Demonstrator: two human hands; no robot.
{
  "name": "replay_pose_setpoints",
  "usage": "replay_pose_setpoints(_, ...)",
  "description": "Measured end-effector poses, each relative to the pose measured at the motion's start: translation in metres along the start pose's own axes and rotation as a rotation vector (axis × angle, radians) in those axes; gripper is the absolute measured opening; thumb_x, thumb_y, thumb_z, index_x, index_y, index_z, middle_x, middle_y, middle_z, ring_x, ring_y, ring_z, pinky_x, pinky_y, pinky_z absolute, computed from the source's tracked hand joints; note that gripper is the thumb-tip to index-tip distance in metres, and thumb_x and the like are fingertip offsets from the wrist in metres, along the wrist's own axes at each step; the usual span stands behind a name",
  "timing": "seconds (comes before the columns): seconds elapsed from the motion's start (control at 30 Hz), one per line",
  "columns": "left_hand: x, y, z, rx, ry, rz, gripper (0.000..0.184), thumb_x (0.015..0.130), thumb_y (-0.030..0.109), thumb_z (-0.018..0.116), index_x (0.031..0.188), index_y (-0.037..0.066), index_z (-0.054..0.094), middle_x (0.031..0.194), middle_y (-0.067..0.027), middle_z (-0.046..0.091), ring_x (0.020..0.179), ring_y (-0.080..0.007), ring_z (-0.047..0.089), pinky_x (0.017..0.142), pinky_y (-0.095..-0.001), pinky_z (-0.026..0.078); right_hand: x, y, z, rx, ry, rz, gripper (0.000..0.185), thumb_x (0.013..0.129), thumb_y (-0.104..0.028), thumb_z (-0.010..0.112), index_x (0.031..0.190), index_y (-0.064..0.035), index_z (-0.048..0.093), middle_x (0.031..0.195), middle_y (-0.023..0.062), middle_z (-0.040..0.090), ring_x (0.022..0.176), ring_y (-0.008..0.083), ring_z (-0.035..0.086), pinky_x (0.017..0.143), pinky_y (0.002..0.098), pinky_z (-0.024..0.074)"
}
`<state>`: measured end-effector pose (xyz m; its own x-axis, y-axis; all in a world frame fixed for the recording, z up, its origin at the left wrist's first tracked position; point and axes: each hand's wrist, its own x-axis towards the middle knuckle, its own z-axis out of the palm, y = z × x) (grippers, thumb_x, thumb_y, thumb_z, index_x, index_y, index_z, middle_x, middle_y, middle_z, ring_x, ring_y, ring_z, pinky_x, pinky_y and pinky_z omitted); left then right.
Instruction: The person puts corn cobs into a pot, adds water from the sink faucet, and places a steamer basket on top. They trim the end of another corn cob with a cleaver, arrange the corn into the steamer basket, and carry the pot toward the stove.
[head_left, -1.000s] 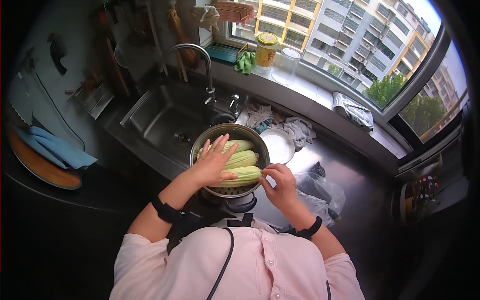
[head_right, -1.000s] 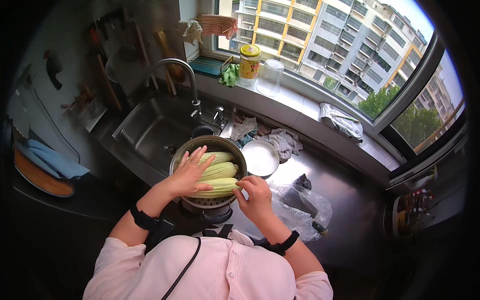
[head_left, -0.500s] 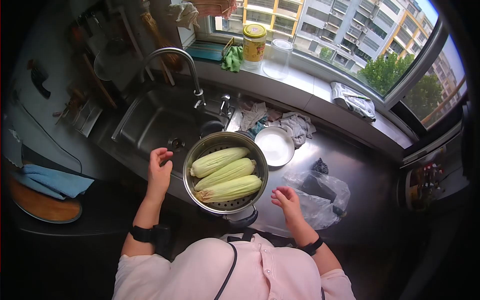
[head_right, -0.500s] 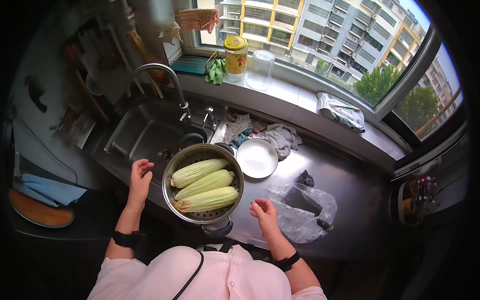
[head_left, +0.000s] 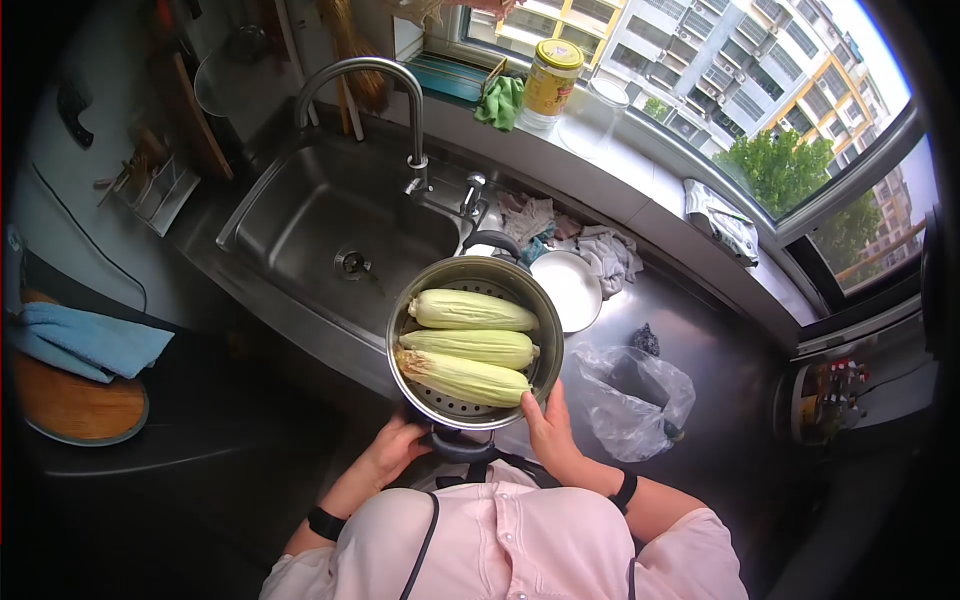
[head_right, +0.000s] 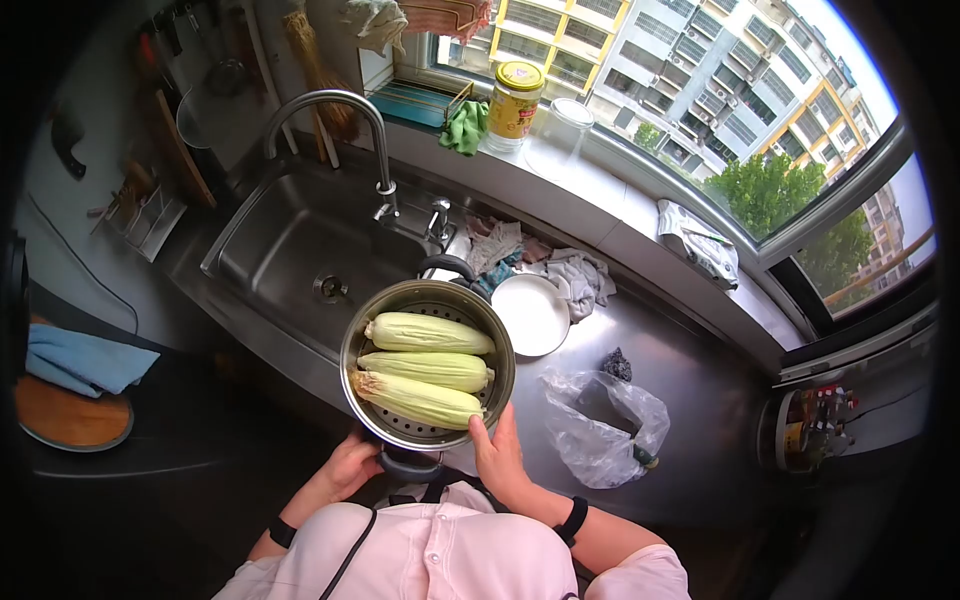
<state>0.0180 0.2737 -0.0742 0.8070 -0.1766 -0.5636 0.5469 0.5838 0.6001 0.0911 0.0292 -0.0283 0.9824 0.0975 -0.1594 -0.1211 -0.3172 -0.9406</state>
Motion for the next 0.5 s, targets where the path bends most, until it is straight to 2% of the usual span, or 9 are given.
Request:
replay_pose_setpoints(0.07, -0.001, 0.000, 0.002, 0.003, 0.007, 0.001, 0.054, 0.101, 0.009, 0.050, 0.151, 0.014, 0.031, 0.138, -0.0092, 0.051, 0.123, -0.0234, 0.056, 0.098, -0.0461, 0.053, -0.001, -0.001, -0.021, -0.377, -0.036, -0.152, 0.049, 0.103, -0.032, 0.051, 0.139, -0.0001, 0.045, 0.138, 0.0168, 0.050, 0.128, 0.0250, 0.048, 0.108, 0.0395, 0.0376)
replay_pose_setpoints(0.1, -0.004, 0.004, 0.009, -0.049, 0.030, 0.000, 0.054, 0.101, 0.013, 0.052, 0.151, 0.014, 0.031, 0.138, -0.0083, 0.052, 0.122, -0.0224, 0.057, 0.099, -0.0456, 0.053, 0.011, -0.003, -0.033, -0.387, -0.033, -0.156, 0.049, 0.103, -0.032, 0.051, 0.139, -0.0001, 0.045, 0.138, 0.0168, 0.050, 0.128, 0.0250, 0.048, 0.108, 0.0395, 0.0376)
replay_pose_setpoints(0.17, 0.000, -0.003, 0.006, -0.145, 0.054, 0.018, 0.052, 0.102, 0.021, 0.056, 0.150, 0.015, 0.035, 0.135, -0.0064, 0.054, 0.118, -0.0221, 0.059, 0.098, -0.0447, 0.053, 0.056, -0.010, -0.049, -0.108, 0.024, 0.083, 0.049, 0.104, -0.037, 0.050, 0.135, 0.0011, 0.051, 0.136, 0.0167, 0.054, 0.126, 0.0256, 0.051, 0.110, 0.0392, 0.0367)
replay_pose_setpoints(0.23, -0.002, -0.001, 0.012, -0.253, 0.054, 0.010, 0.050, 0.101, 0.018, 0.058, 0.147, 0.014, 0.039, 0.132, -0.0066, 0.057, 0.116, -0.0224, 0.061, 0.096, -0.0450, 0.055, 0.122, -0.003, -0.048, 0.157, -0.018, 0.034, 0.059, 0.103, -0.050, 0.047, 0.131, 0.0014, 0.056, 0.131, 0.0147, 0.059, 0.120, 0.0266, 0.056, 0.108, 0.0385, 0.0389)
replay_pose_setpoints(0.3, 0.002, -0.010, 0.007, -0.344, 0.030, -0.024, 0.060, 0.099, 0.013, 0.061, 0.151, 0.013, 0.031, 0.139, -0.0105, 0.051, 0.119, -0.0258, 0.060, 0.095, -0.0459, 0.057, 0.182, 0.003, -0.036, 0.490, -0.100, 0.270, 0.070, 0.101, -0.062, 0.040, 0.130, -0.0005, 0.059, 0.127, 0.0130, 0.064, 0.119, 0.0256, 0.058, 0.106, 0.0389, 0.0419)
replay_pose_setpoints(0.37, 0.001, -0.005, 0.013, -0.382, 0.027, -0.039, 0.061, 0.097, 0.010, 0.063, 0.150, 0.011, 0.032, 0.140, -0.0113, 0.049, 0.123, -0.0271, 0.057, 0.095, -0.0492, 0.056, 0.229, 0.009, -0.035, 0.692, -0.548, 0.339, 0.078, 0.096, -0.071, 0.041, 0.126, -0.0029, 0.062, 0.123, 0.0112, 0.066, 0.112, 0.0230, 0.061, 0.102, 0.0365, 0.0438)
replay_pose_setpoints(0.4, 0.001, -0.005, 0.012, -0.328, 0.005, -0.011, 0.061, 0.097, 0.011, 0.063, 0.150, 0.011, 0.032, 0.140, -0.0114, 0.049, 0.123, -0.0268, 0.056, 0.096, -0.0491, 0.055, 0.232, -0.007, -0.034, 0.765, -0.677, 0.361, 0.079, 0.095, -0.073, 0.040, 0.126, -0.0044, 0.063, 0.120, 0.0098, 0.068, 0.110, 0.0227, 0.062, 0.100, 0.0360, 0.0445)
replay_pose_setpoints(0.47, 0.001, -0.004, 0.010, -0.197, -0.047, 0.036, 0.060, 0.098, 0.016, 0.063, 0.149, 0.009, 0.033, 0.140, -0.0111, 0.048, 0.124, -0.0258, 0.054, 0.098, -0.0483, 0.054, 0.240, -0.004, -0.030, 0.659, -0.664, 0.353, 0.075, 0.096, -0.072, 0.039, 0.126, -0.0072, 0.063, 0.122, 0.0066, 0.067, 0.111, 0.0209, 0.060, 0.099, 0.0352, 0.0444)
replay_pose_setpoints(0.5, -0.001, -0.005, 0.009, -0.166, 0.030, 0.016, 0.055, 0.098, 0.017, 0.062, 0.145, 0.006, 0.036, 0.136, -0.0113, 0.051, 0.121, -0.0260, 0.057, 0.096, -0.0467, 0.055, 0.238, -0.004, -0.029, 0.603, -0.646, 0.367, 0.073, 0.097, -0.071, 0.040, 0.126, -0.0084, 0.063, 0.122, 0.0057, 0.066, 0.112, 0.0199, 0.059, 0.100, 0.0346, 0.0442)
